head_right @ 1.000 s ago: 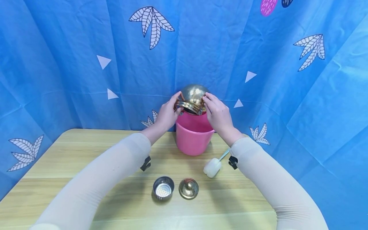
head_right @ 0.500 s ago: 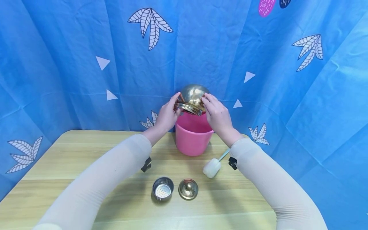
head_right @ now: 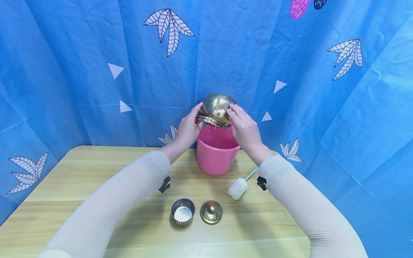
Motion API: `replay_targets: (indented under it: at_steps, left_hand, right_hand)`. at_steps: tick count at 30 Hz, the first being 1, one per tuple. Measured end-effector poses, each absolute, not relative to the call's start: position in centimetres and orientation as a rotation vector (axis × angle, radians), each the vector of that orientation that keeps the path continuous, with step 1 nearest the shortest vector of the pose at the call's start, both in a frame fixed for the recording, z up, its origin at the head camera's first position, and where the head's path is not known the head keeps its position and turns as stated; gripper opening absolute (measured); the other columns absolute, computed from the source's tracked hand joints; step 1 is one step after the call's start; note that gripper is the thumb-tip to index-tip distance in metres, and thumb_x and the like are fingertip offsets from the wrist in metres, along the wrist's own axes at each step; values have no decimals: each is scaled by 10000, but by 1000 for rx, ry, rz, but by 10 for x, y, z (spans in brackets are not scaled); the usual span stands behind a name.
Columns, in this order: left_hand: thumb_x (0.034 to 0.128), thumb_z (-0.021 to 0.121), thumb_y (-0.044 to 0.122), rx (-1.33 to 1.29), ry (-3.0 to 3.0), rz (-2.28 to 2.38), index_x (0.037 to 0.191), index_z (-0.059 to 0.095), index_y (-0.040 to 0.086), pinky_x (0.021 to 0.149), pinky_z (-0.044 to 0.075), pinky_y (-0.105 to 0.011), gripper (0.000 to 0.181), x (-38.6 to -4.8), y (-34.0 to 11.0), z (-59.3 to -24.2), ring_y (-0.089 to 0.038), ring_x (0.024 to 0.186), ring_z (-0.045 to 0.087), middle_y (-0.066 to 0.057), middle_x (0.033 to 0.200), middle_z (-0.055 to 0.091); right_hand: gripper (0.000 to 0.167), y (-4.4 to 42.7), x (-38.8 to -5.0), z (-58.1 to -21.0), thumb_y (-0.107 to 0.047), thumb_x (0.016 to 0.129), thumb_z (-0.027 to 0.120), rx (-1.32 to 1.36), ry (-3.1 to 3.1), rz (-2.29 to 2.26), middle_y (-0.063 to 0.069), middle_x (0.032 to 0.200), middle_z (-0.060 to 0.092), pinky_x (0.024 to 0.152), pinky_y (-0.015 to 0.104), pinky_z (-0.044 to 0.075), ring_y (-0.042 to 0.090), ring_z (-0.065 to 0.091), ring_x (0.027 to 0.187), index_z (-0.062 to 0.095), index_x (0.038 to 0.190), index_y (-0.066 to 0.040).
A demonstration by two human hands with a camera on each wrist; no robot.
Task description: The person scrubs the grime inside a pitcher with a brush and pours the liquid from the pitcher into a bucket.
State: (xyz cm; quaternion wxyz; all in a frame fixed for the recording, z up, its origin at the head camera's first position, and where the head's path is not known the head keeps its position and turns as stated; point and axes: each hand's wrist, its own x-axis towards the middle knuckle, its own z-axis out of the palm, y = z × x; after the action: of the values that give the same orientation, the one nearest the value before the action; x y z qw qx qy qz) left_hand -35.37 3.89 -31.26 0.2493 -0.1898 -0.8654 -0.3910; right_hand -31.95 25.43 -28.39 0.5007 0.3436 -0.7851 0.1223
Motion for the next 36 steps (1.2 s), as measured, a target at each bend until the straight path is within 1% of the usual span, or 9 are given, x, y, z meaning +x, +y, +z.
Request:
replay_targets:
  at_steps: [4,13,19,25,30,36]
  left_hand:
    - [951,667,46,-517,-2351,-1060,1592,265,267,873,567,-383,789,-354,39,-313,-319,1082,659,-122,1257,655]
    - [948,665,28,-520,-2328,-1081,1585,283,228,882,565,-376,769,-352,39,-311,-312,1094,651,-117,1264,647]
    - [941,666,9,-531,-2294,-1088,1583,289,206,858,571,-355,770,-352,39,-312,-305,1056,656,-121,1236,653]
    - [941,665,14,-531,-2290,-1075,1584,287,210,868,568,-363,770,-353,39,-312,-306,1063,654,-127,1226,654]
    - [943,665,24,-523,-2295,-1072,1589,271,233,866,569,-360,785,-354,40,-311,-304,1068,654,-123,1249,648]
    - [929,683,16,-523,-2282,-1081,1594,253,254,836,573,-341,827,-353,42,-311,-298,1044,657,-120,1253,644]
  right_hand:
    - [323,255,-320,-284,66,888,704,838,-1884,291,230,1298,635,941,534,531,390,607,1207,681,1210,60]
    - [324,255,-320,-281,54,906,688,854,-1872,238,238,1306,627,948,524,530,391,597,1222,666,1230,62]
    - [319,255,-320,-280,54,910,682,865,-1850,222,233,1307,628,954,513,529,379,598,1224,668,1228,59]
    - [328,256,-320,-279,67,894,694,878,-1825,205,234,1302,631,947,506,533,380,601,1221,674,1221,59]
    - [324,257,-320,-278,54,911,680,884,-1829,175,231,1315,624,960,499,526,374,593,1234,667,1235,58]
    - [348,258,-319,-277,74,884,703,891,-1809,174,228,1315,625,949,507,529,378,591,1236,673,1230,56]
